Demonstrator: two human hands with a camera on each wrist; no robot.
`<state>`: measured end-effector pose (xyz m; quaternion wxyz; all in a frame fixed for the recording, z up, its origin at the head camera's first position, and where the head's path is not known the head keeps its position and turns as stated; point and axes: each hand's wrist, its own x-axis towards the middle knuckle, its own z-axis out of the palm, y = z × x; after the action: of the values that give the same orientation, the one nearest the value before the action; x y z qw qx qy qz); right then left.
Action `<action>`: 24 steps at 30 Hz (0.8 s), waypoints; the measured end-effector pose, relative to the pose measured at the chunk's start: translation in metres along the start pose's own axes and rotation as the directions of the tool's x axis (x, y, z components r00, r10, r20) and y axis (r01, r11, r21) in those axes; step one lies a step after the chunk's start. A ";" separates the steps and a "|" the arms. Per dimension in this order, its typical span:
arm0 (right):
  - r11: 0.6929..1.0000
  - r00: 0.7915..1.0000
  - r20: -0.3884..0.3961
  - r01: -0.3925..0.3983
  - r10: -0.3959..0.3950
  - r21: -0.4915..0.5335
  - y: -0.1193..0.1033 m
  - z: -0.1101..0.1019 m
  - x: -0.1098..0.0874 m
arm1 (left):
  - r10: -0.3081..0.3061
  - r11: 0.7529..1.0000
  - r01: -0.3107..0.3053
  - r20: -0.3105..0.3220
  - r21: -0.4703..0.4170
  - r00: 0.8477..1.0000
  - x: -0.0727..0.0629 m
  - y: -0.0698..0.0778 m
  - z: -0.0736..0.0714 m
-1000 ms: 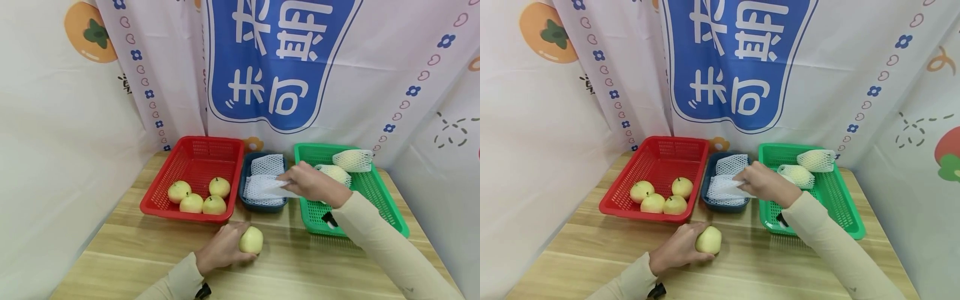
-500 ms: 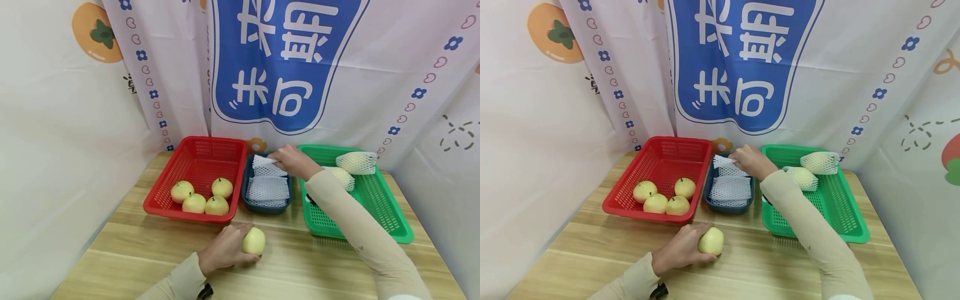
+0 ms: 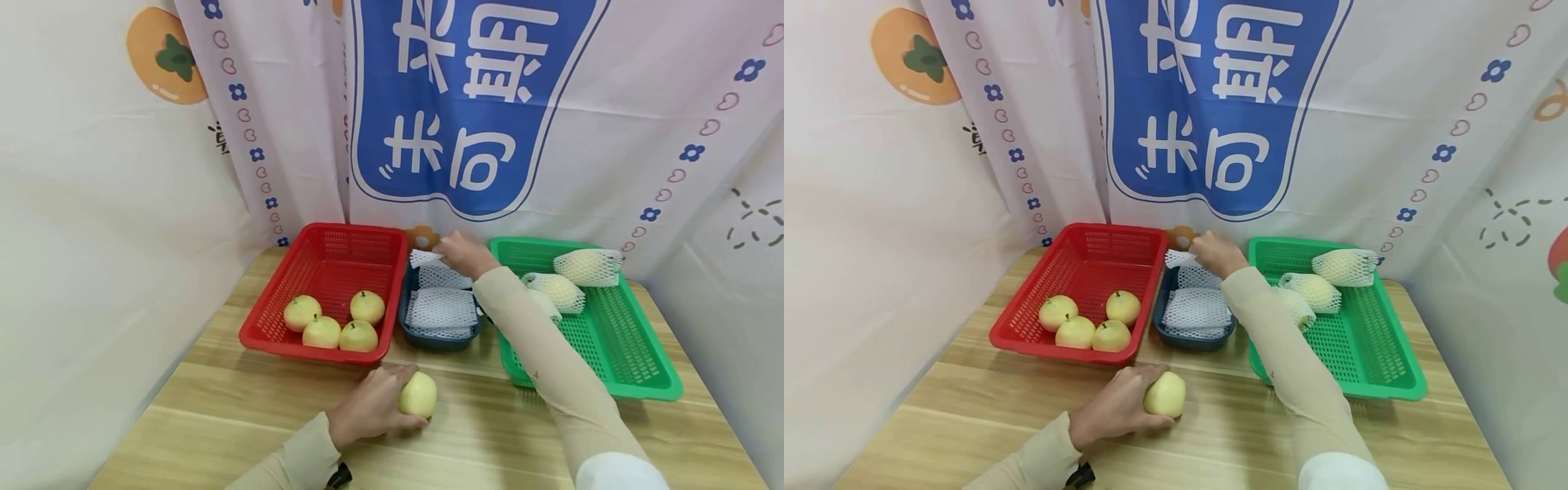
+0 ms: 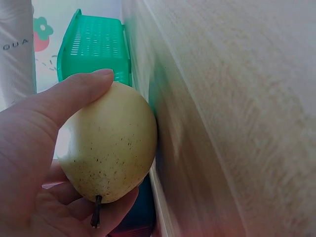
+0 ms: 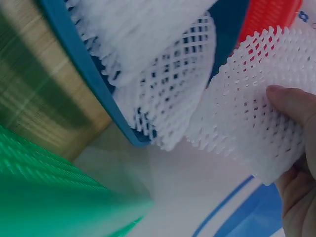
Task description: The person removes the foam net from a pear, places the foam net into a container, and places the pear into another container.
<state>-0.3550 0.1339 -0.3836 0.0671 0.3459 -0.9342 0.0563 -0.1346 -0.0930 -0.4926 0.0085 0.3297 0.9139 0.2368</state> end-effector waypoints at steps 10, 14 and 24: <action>0.993 0.983 0.153 -0.087 0.098 -0.074 -0.003 0.034 0.007 | 0.011 1.000 -0.011 0.003 0.011 1.000 0.000 0.001 0.001; 0.985 0.948 0.270 -0.168 0.170 -0.033 -0.011 0.041 0.006 | 0.007 1.000 -0.007 0.004 0.009 1.000 -0.001 -0.001 0.000; 0.863 0.604 0.720 -0.505 0.342 0.014 -0.036 0.033 -0.007 | 0.013 1.000 -0.013 0.007 -0.002 1.000 0.000 -0.003 0.000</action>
<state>-0.3289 0.1063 -0.4149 -0.3423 0.1137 -0.9319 0.0373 -0.1365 -0.0948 -0.4935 0.0103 0.3366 0.9114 0.2365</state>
